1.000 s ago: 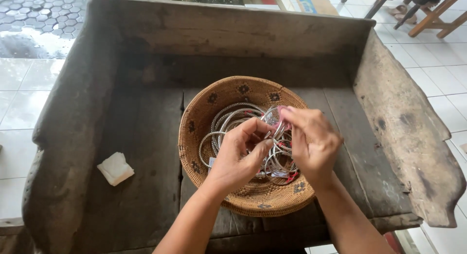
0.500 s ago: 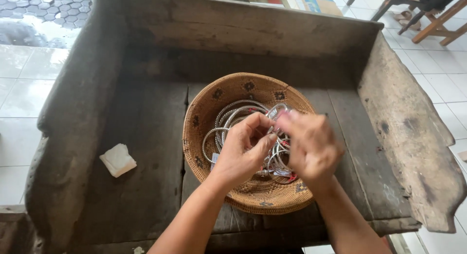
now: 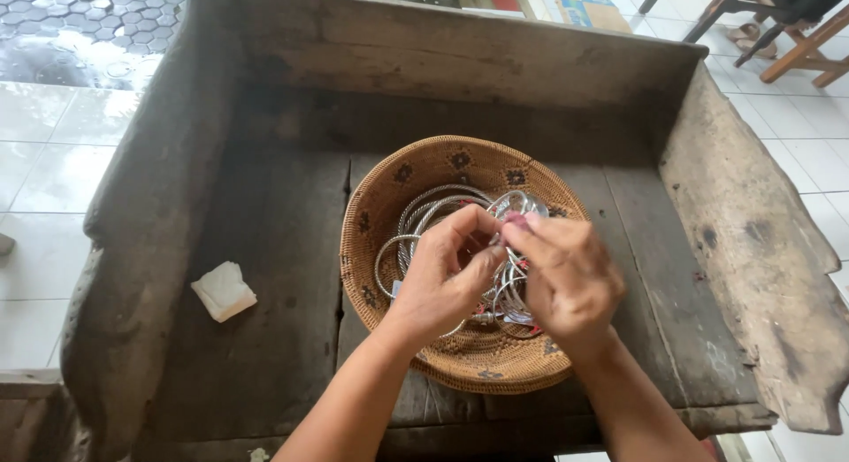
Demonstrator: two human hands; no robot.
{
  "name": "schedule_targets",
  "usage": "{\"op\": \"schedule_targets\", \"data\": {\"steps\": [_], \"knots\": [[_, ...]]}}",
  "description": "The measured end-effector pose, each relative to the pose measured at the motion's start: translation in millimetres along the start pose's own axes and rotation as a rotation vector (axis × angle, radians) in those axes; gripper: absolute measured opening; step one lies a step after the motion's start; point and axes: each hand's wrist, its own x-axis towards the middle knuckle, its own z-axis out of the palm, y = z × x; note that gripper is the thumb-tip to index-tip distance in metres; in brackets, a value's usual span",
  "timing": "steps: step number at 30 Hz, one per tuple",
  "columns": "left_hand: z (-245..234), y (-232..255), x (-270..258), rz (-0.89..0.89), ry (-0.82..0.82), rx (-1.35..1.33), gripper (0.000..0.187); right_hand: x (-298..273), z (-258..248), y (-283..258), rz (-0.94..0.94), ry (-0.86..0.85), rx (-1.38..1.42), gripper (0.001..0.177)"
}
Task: The person is cleaning and polishing metal bracelets one by one using a small pink cloth and placing them back into a woven basket.
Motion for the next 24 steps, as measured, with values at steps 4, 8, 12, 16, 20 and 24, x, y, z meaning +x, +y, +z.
{"op": "schedule_targets", "data": {"steps": [4, 8, 12, 16, 20, 24], "knots": [[3.1, 15.9, -3.6, -0.022, -0.091, -0.04, 0.011, 17.3, -4.4, 11.3, 0.143, -0.025, 0.123, 0.024], [7.4, 11.8, -3.5, -0.035, -0.162, -0.077, 0.013, 13.4, -0.1, 14.3, 0.517, -0.048, 0.438, 0.016], [13.7, 7.0, -7.2, -0.073, -0.206, -0.058, 0.017, 12.2, -3.5, 17.7, 0.519, -0.015, 0.33, 0.011], [16.5, 15.8, -7.2, -0.086, -0.193, -0.077, 0.011, 14.2, -9.0, 19.2, 0.467, -0.012, 0.291, 0.01], [14.9, 4.1, -7.7, -0.106, -0.174, -0.122, 0.012, 11.0, -6.8, 20.3, 0.327, 0.044, 0.195, 0.012], [13.2, 2.3, -4.3, -0.106, -0.116, -0.142, 0.01, 10.8, -7.9, 13.9, 0.11, 0.088, 0.02, 0.015]]}}
